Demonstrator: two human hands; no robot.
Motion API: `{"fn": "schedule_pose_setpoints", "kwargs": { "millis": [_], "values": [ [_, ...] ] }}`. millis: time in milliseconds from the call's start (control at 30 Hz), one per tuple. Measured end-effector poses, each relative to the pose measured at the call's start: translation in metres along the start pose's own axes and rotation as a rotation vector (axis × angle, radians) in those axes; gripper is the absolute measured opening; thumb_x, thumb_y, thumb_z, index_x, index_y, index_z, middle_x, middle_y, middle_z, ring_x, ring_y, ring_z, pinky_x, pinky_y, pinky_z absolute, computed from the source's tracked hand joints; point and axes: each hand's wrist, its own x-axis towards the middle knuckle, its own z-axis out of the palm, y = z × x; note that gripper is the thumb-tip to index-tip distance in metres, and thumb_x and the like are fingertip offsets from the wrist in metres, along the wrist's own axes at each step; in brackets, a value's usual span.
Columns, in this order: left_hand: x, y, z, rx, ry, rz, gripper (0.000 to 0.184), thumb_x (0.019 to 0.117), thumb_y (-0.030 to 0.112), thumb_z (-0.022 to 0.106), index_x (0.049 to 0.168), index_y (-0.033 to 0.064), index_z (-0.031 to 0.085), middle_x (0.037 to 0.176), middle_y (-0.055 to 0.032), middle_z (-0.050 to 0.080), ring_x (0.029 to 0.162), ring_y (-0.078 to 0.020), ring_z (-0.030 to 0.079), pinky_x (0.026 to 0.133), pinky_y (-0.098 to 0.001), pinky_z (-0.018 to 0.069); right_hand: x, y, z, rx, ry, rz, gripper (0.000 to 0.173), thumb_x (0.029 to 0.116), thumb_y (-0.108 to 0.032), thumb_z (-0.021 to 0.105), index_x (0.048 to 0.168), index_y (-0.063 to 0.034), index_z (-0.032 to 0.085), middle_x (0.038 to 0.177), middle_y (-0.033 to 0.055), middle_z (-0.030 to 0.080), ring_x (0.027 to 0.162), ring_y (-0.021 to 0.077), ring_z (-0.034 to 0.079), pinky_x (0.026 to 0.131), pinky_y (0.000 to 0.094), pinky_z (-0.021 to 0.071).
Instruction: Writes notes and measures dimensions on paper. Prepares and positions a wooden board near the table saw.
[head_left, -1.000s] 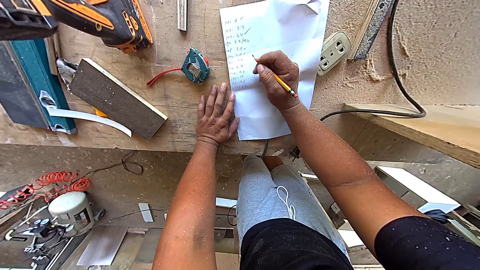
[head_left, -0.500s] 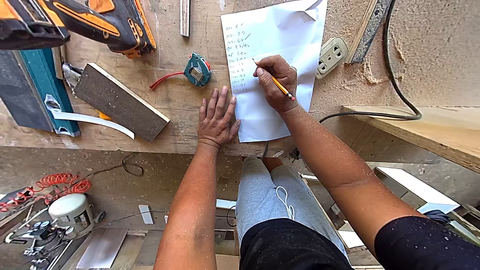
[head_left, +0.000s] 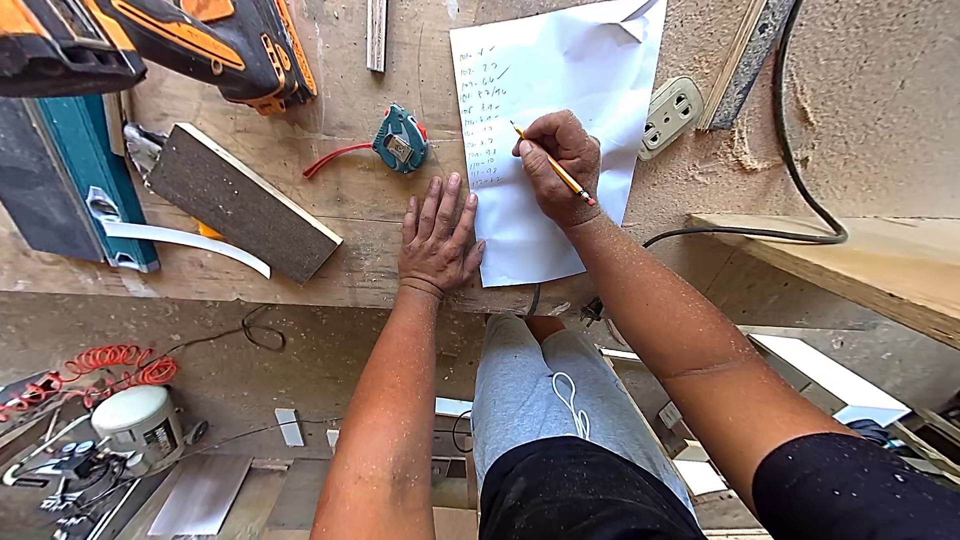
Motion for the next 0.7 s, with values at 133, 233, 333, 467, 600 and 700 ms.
{"fn": "schedule_pose_setpoints", "kwargs": {
  "millis": [133, 233, 333, 467, 600, 700],
  "values": [
    [-0.0003, -0.0002, 0.0003, -0.005, -0.013, -0.004, 0.071, 0.1011, 0.062, 0.035, 0.161, 0.0254, 0.038, 0.171, -0.0063, 0.025, 0.159, -0.0286, 0.016, 0.127, -0.0544, 0.0085, -0.0003, -0.0003, 0.0003, -0.019, 0.003, 0.012, 0.011, 0.0949, 0.001, 0.058, 0.101, 0.0075, 0.065, 0.081, 0.0106, 0.069, 0.067, 0.011, 0.064, 0.059, 0.0257, 0.0544],
    [-0.0001, 0.0, 0.0, -0.006, -0.014, -0.001, 0.07, 0.1013, 0.062, 0.035, 0.161, 0.0253, 0.038, 0.171, -0.0064, 0.025, 0.159, -0.0287, 0.016, 0.126, -0.0542, 0.0085, -0.0001, -0.0008, 0.0007, -0.023, 0.009, 0.011, 0.011, 0.0943, 0.001, 0.058, 0.1, 0.0072, 0.065, 0.081, 0.0102, 0.069, 0.067, 0.0106, 0.064, 0.059, 0.0253, 0.0545],
    [0.0, -0.0002, -0.0003, 0.001, -0.011, -0.002, 0.07, 0.1013, 0.062, 0.034, 0.161, 0.0256, 0.038, 0.171, -0.0061, 0.025, 0.159, -0.0286, 0.016, 0.127, -0.0537, 0.0083, -0.0001, -0.0005, 0.0004, -0.017, 0.009, 0.009, 0.011, 0.0945, 0.001, 0.058, 0.1, 0.0071, 0.065, 0.081, 0.0103, 0.068, 0.067, 0.0107, 0.064, 0.059, 0.0255, 0.0542],
    [-0.0002, -0.0006, 0.0008, 0.004, -0.006, 0.003, 0.071, 0.1011, 0.062, 0.034, 0.162, 0.0254, 0.037, 0.172, -0.0065, 0.024, 0.16, -0.0287, 0.015, 0.127, -0.0545, 0.0075, -0.0001, 0.0003, 0.0006, -0.022, 0.007, 0.004, 0.011, 0.0948, 0.001, 0.058, 0.101, 0.0073, 0.065, 0.081, 0.0103, 0.068, 0.067, 0.0108, 0.064, 0.06, 0.0255, 0.0543],
    [0.0001, -0.0005, 0.0007, 0.005, -0.01, -0.003, 0.07, 0.1012, 0.062, 0.034, 0.162, 0.0258, 0.037, 0.172, -0.0057, 0.024, 0.16, -0.0282, 0.015, 0.127, -0.0548, 0.0078, 0.0003, -0.0001, 0.0008, -0.027, 0.008, 0.008, 0.011, 0.0952, 0.001, 0.058, 0.101, 0.0073, 0.065, 0.081, 0.0104, 0.068, 0.067, 0.0106, 0.063, 0.059, 0.0254, 0.0537],
    [-0.001, -0.0014, 0.0011, -0.015, -0.002, -0.001, 0.071, 0.1009, 0.062, 0.035, 0.162, 0.0252, 0.037, 0.172, -0.0054, 0.024, 0.16, -0.0278, 0.016, 0.127, -0.0545, 0.0076, 0.0, -0.0005, 0.0018, -0.022, 0.01, 0.011, 0.011, 0.0949, 0.001, 0.057, 0.101, 0.0074, 0.064, 0.082, 0.0105, 0.069, 0.068, 0.0107, 0.064, 0.06, 0.0256, 0.0546]
  ]
}}
